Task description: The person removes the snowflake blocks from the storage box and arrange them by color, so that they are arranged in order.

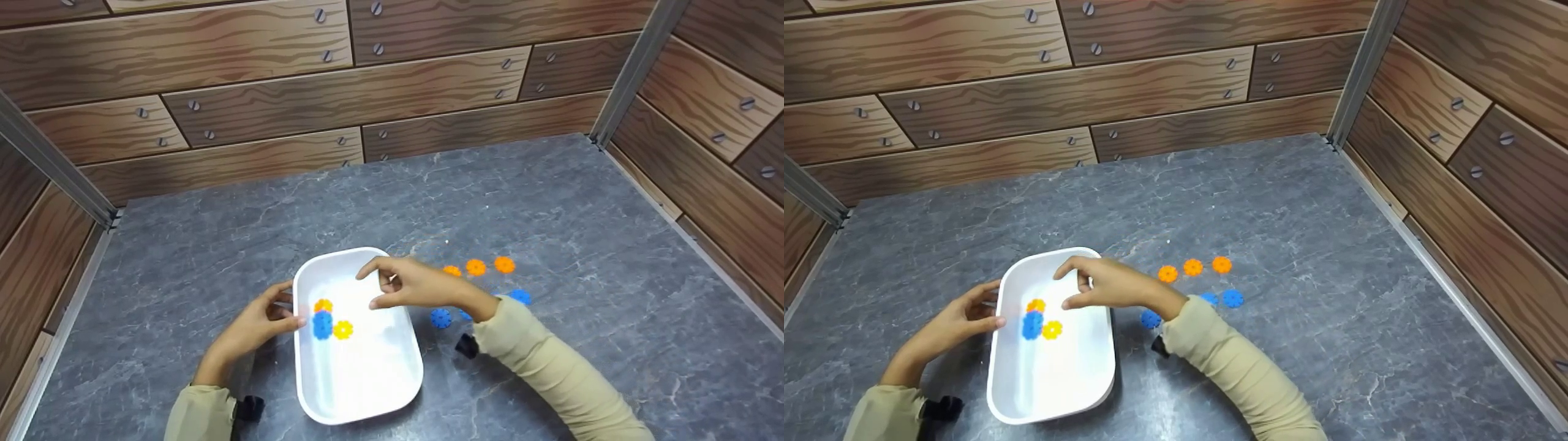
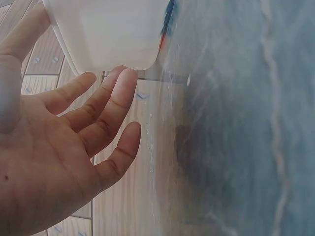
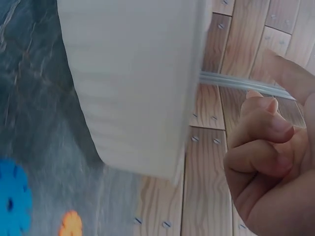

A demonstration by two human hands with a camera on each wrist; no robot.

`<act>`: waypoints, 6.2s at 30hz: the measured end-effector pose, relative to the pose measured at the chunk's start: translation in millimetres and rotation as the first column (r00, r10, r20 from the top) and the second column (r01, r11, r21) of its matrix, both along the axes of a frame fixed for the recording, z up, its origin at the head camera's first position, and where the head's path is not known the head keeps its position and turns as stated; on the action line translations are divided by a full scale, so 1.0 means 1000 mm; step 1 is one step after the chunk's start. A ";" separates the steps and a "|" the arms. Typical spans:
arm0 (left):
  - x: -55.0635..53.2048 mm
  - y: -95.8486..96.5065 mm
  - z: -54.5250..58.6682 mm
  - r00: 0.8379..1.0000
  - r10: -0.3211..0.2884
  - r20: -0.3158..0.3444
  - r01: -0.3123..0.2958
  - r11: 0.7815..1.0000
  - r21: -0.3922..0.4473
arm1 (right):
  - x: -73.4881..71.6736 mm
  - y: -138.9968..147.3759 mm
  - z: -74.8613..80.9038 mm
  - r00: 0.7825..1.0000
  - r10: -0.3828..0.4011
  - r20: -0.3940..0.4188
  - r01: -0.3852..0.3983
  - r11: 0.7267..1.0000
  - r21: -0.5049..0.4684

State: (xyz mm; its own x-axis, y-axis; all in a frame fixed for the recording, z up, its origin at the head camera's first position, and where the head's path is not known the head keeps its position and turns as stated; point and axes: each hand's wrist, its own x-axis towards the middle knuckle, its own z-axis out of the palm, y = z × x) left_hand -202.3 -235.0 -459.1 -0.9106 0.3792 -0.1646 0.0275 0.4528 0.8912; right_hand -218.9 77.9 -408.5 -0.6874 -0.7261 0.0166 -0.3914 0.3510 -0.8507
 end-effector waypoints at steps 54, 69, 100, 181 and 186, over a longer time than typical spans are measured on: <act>-0.001 -0.001 0.002 1.000 -0.021 -0.002 0.021 1.000 0.003 | -0.016 -0.070 -0.038 0.966 0.201 -0.164 -0.050 0.764 0.643; -0.001 -0.002 -0.001 0.999 -0.031 -0.013 0.031 0.999 0.024 | -0.013 -0.071 -0.041 0.952 0.229 -0.203 -0.045 0.761 0.647; 0.000 -0.001 0.000 1.000 0.001 -0.007 -0.001 1.000 0.002 | -0.014 -0.033 0.005 0.939 0.204 -0.275 -0.045 0.870 0.492; -0.001 -0.002 -0.001 1.000 -0.014 -0.020 0.014 1.000 0.023 | -0.028 0.242 -0.045 0.902 -0.379 -0.207 0.432 0.779 0.454; 0.000 -0.002 -0.001 1.000 -0.011 -0.019 0.012 1.000 0.020 | -0.029 0.241 -0.046 0.904 -0.379 -0.197 0.427 0.782 0.454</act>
State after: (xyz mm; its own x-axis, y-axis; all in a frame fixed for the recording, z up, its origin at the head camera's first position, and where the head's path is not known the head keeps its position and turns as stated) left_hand -202.7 -236.7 -460.1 -0.9090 0.3926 -0.1397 0.0496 0.4347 0.8992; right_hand -248.4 318.8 -454.2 -0.9316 -0.3158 -0.1799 -0.1888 0.8435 -0.5029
